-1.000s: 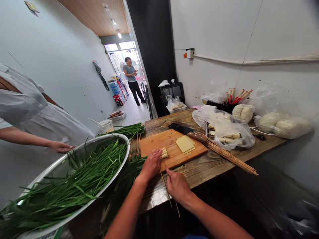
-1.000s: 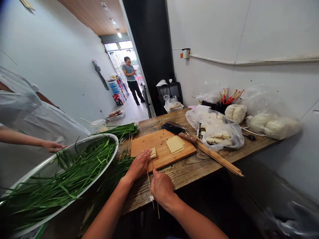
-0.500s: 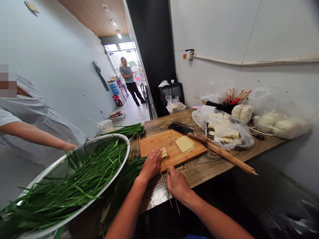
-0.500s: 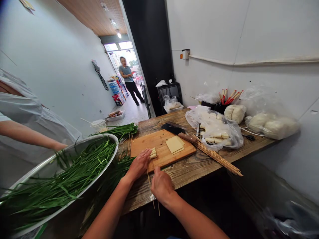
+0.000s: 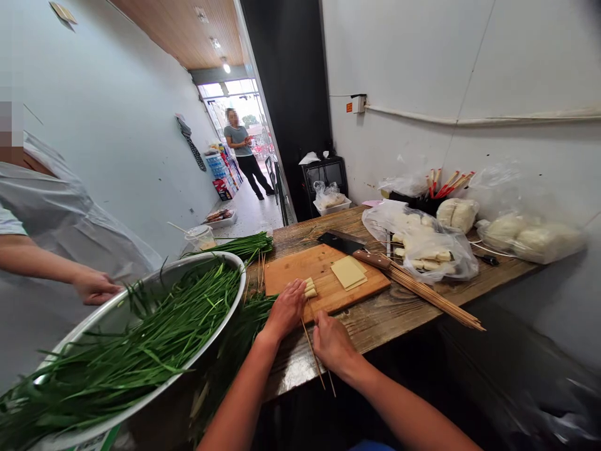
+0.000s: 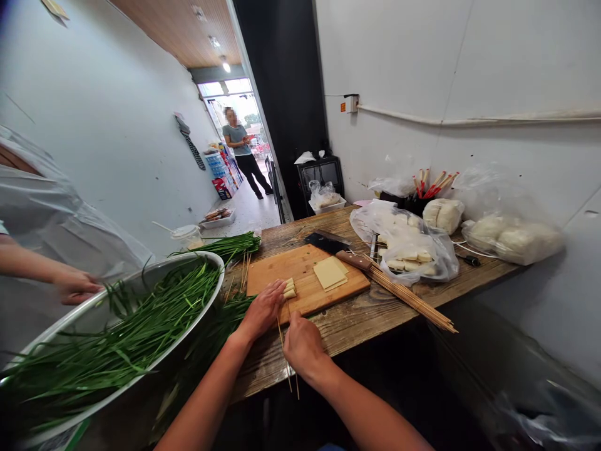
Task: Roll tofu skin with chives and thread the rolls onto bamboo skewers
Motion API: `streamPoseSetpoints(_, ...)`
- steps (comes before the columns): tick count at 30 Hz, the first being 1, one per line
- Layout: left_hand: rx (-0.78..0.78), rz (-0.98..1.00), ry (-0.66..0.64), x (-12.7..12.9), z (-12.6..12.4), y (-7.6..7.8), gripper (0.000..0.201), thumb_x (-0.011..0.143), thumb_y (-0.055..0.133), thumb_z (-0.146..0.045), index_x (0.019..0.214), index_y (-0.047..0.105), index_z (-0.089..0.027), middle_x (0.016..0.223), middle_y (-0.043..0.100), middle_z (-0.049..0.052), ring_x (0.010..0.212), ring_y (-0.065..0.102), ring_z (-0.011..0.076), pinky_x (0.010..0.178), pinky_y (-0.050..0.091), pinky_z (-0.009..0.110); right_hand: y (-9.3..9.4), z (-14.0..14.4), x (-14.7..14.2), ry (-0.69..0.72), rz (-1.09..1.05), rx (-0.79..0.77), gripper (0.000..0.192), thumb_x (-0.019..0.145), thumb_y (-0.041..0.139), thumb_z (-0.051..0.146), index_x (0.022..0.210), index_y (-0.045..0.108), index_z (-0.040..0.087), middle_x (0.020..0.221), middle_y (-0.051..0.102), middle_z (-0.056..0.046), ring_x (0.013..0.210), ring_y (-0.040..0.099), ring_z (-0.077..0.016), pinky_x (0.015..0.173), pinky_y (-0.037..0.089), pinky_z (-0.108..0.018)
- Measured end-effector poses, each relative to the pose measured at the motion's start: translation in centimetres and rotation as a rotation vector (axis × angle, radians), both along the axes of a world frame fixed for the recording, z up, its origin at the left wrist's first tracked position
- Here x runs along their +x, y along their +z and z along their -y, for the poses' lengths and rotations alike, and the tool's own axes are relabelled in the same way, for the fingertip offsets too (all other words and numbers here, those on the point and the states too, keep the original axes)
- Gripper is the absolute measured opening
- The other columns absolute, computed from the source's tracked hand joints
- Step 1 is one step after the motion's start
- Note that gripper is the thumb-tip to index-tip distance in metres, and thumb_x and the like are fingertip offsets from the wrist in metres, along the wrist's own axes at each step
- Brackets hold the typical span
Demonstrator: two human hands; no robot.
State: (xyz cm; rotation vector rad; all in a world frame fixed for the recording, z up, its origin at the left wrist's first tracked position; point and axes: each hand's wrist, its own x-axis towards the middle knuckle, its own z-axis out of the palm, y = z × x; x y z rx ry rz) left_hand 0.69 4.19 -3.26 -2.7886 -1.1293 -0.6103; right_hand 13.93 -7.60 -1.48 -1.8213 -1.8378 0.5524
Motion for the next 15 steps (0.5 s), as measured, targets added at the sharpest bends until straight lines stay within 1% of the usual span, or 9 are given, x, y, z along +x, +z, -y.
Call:
streamPoseSetpoints(4, -0.002, -0.012, 0.014, 0.1, 0.0, 0.0, 0.039, 0.093, 0.031, -0.024, 0.124, 0.05, -0.009, 0.128, 0.053, 0.014, 0.122, 0.046, 0.0224, 0.104, 0.038, 0.043, 0.0, -0.2, 0.0, -0.007, 0.008, 0.001, 0.018, 0.082, 0.042, 0.01, 0.095, 0.053, 0.008, 0.084, 0.066, -0.013, 0.079, 0.062, -0.0201, 0.063, 0.035, -0.026)
streamPoseSetpoints(8, -0.002, -0.014, 0.018, 0.1, 0.0, -0.1, 0.039, 0.093, 0.031, -0.024, 0.124, 0.05, -0.011, 0.128, 0.053, 0.013, 0.123, 0.045, 0.022, 0.104, 0.038, 0.044, 0.6, -0.3, -0.4, -0.011, 0.018, -0.041, 0.019, 0.082, 0.043, 0.011, 0.097, 0.053, 0.008, 0.084, 0.067, -0.014, 0.078, 0.063, -0.021, 0.062, 0.036, -0.026)
streamPoseSetpoints(12, -0.021, -0.024, 0.024, 0.1, 0.1, 0.1, 0.04, 0.093, 0.03, -0.024, 0.125, 0.049, -0.011, 0.129, 0.051, 0.014, 0.124, 0.044, 0.022, 0.105, 0.037, 0.044, 1.4, -0.1, -0.8, 0.005, 0.05, -0.075, 0.023, 0.08, 0.043, 0.009, 0.102, 0.051, 0.007, 0.086, 0.067, -0.015, 0.078, 0.064, -0.0223, 0.061, 0.037, -0.027)
streamPoseSetpoints(15, -0.028, -0.013, 0.023, 0.1, 0.1, 0.3, 0.039, 0.093, 0.031, -0.024, 0.126, 0.048, -0.012, 0.13, 0.051, 0.013, 0.124, 0.044, 0.0217, 0.105, 0.037, 0.044, 1.5, -0.2, -0.6, -0.001, 0.063, -0.093, 0.024, 0.08, 0.043, 0.009, 0.102, 0.051, 0.007, 0.087, 0.068, -0.015, 0.079, 0.064, -0.0231, 0.061, 0.038, -0.027)
